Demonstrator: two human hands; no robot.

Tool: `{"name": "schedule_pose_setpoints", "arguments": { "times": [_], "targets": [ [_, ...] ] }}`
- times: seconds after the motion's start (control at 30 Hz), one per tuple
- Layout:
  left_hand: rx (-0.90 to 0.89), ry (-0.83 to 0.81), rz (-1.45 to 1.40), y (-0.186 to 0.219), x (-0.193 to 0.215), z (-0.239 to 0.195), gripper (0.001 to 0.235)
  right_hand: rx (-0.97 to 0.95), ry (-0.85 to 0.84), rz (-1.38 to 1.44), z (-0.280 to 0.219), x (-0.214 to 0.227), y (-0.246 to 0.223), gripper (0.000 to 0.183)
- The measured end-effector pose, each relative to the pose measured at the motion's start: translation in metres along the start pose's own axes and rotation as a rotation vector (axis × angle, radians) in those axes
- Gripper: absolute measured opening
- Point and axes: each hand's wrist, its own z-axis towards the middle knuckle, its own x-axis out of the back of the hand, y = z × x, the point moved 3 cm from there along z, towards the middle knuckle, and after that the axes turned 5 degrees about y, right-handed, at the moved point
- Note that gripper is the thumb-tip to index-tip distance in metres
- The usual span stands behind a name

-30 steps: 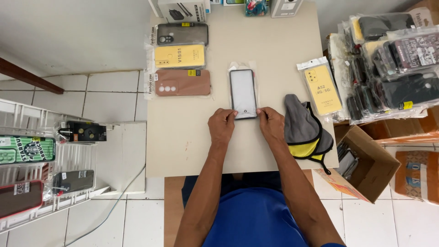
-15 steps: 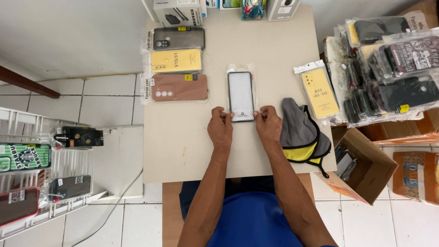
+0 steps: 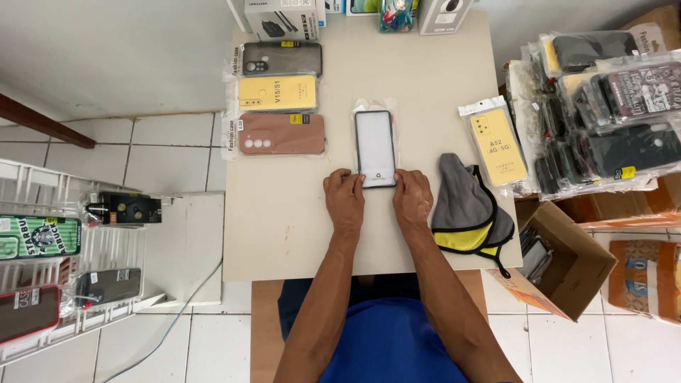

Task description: Sorting and inspecting phone screen protectors and cases by removing them from their packaging sleeves.

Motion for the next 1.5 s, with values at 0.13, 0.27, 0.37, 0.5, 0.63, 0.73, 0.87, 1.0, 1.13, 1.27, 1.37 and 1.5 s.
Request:
{"name": "schedule_pose_setpoints", "arguments": {
  "times": [0.13,0.27,0.37,0.5,0.63,0.73,0.87,1.0,1.13,1.27,1.37,1.5],
  "targets": [
    [-0.044,-0.015,0.038,-0.006,-0.003,-0.002,0.015,0.050,-0.002,0.019,-0.002,0.001,0.004,0.006],
    [-0.115,-0.058,0.174,0.003,0.007,-0.001,0.015,0.133,0.010,-0.006,0.004,0.019,-0.009,0.008],
    [-0.138,-0.131,0.290,0.004,0.017,-0.005,0.021,0.124,-0.100,-0.061,0.001,0.027,-0.006,0.019],
    [-0.179,-0.357,0.431,0.014,0.030,-0.015,0.047,0.124,-0.368,-0.120,-0.010,0.030,-0.001,0.043],
    [-0.141,-0.518,0.469,0.023,0.034,-0.018,0.062,0.089,-0.538,-0.181,-0.015,0.035,-0.011,0.060],
    [-0.137,-0.567,0.527,0.020,0.031,-0.021,0.066,0.084,-0.600,-0.222,-0.017,0.030,-0.010,0.065],
    [-0.156,-0.568,0.569,0.015,0.023,-0.025,0.069,0.056,-0.650,-0.275,-0.018,0.025,-0.002,0.070],
    [-0.133,-0.633,0.578,0.014,0.025,-0.024,0.072,0.087,-0.632,-0.268,-0.014,0.030,-0.004,0.071],
    [-0.088,-0.752,0.559,0.017,0.028,-0.016,0.076,0.123,-0.581,-0.252,-0.005,0.026,0.005,0.066],
    [-0.097,-0.782,0.617,0.018,0.024,-0.012,0.080,0.156,-0.503,-0.228,-0.005,0.023,0.004,0.063],
    [-0.095,-0.777,0.617,0.017,0.024,-0.013,0.081,0.125,-0.523,-0.226,-0.014,0.023,0.002,0.065],
    [-0.075,-0.761,0.555,0.018,0.028,-0.009,0.082,0.061,-0.632,-0.243,-0.015,0.027,-0.004,0.069]
  ]
}}
